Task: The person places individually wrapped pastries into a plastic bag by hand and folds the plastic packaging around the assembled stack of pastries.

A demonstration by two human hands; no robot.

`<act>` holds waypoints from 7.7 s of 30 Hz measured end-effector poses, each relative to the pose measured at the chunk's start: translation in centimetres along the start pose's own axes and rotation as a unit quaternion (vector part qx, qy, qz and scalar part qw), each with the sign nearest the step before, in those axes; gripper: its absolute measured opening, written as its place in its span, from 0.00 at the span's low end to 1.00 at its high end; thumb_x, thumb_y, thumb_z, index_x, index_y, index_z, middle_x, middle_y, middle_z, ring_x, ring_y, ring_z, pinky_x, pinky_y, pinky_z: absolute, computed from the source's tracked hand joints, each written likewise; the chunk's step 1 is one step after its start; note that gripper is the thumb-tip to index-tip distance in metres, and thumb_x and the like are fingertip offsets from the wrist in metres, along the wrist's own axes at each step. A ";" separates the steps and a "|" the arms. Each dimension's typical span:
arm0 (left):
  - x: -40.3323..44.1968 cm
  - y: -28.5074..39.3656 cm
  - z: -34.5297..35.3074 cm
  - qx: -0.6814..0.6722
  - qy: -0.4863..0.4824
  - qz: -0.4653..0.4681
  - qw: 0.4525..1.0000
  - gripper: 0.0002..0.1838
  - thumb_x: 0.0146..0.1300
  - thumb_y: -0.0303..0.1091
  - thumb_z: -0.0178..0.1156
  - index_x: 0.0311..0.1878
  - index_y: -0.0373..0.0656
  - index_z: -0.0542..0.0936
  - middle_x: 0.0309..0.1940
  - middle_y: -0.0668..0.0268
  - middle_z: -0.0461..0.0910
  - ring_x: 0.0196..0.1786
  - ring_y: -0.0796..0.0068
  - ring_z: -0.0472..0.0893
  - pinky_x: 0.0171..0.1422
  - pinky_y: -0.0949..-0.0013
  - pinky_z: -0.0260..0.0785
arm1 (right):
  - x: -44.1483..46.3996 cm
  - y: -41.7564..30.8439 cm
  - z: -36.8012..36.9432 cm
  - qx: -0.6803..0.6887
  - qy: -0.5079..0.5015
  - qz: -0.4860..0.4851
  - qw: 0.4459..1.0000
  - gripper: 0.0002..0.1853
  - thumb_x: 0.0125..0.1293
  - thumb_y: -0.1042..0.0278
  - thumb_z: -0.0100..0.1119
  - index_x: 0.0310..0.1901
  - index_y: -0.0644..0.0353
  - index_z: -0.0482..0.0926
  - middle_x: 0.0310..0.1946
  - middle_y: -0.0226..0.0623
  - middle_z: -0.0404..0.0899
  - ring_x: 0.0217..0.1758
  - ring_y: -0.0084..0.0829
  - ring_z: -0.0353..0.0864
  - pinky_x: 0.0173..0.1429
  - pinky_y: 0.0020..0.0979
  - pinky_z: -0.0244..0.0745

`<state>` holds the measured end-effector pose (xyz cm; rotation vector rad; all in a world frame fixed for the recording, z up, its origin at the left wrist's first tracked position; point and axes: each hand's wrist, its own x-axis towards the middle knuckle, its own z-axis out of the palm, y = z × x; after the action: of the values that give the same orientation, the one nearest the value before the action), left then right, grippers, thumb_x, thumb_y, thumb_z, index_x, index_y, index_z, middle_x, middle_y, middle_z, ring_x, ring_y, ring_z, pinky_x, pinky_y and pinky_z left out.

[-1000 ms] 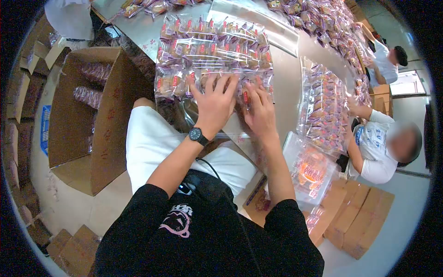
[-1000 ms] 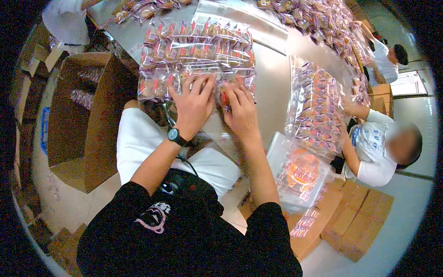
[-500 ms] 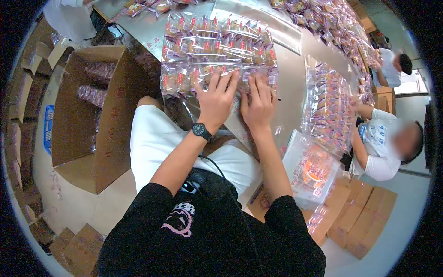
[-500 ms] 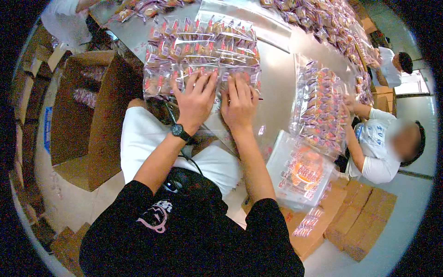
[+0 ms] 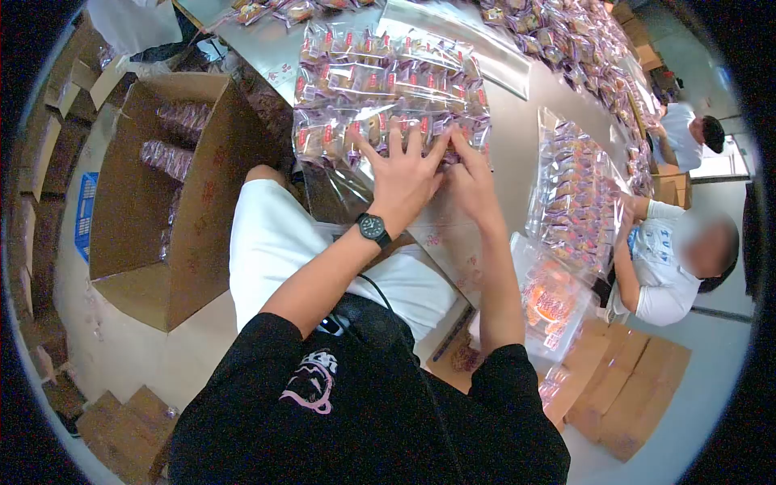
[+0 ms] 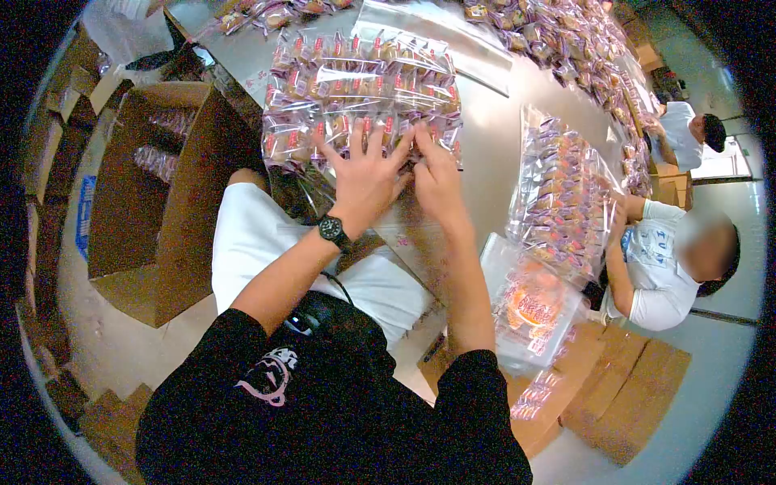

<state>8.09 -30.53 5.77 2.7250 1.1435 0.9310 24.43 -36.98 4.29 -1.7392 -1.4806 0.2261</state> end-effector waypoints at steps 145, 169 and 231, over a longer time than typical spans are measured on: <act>-15.2 -24.8 -1.9 -0.016 -0.177 -0.217 0.960 0.40 0.61 0.44 0.70 0.75 0.44 0.68 0.72 0.43 0.69 0.72 0.39 0.69 0.78 0.45 0.62 | -3.1 -5.7 1.2 -0.220 0.199 -0.031 0.955 0.24 0.62 0.62 0.69 0.61 0.53 0.83 0.63 0.42 0.79 0.64 0.45 0.75 0.67 0.50 0.67; -10.5 -23.6 -0.8 0.080 -0.255 -0.326 0.907 0.42 0.59 0.56 0.68 0.72 0.44 0.69 0.66 0.49 0.70 0.68 0.41 0.73 0.67 0.39 0.71 | -4.8 -9.0 10.4 -0.290 0.169 -0.009 0.942 0.27 0.59 0.48 0.75 0.61 0.41 0.86 0.70 0.30 0.78 0.73 0.40 0.71 0.73 0.47 0.55; -2.0 -4.3 -1.3 0.005 -0.042 0.084 0.996 0.21 0.66 0.39 0.62 0.62 0.52 0.82 0.62 0.62 0.80 0.67 0.64 0.78 0.76 0.34 0.57 | -7.6 -6.8 7.6 0.103 0.218 0.047 0.969 0.15 0.70 0.77 0.62 0.57 0.65 0.80 0.45 0.47 0.90 0.47 0.38 0.89 0.51 0.34 0.81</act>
<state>3.58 -28.98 4.74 2.8739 0.9183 0.8184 12.53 -40.43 1.18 -1.5676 -1.0194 0.0379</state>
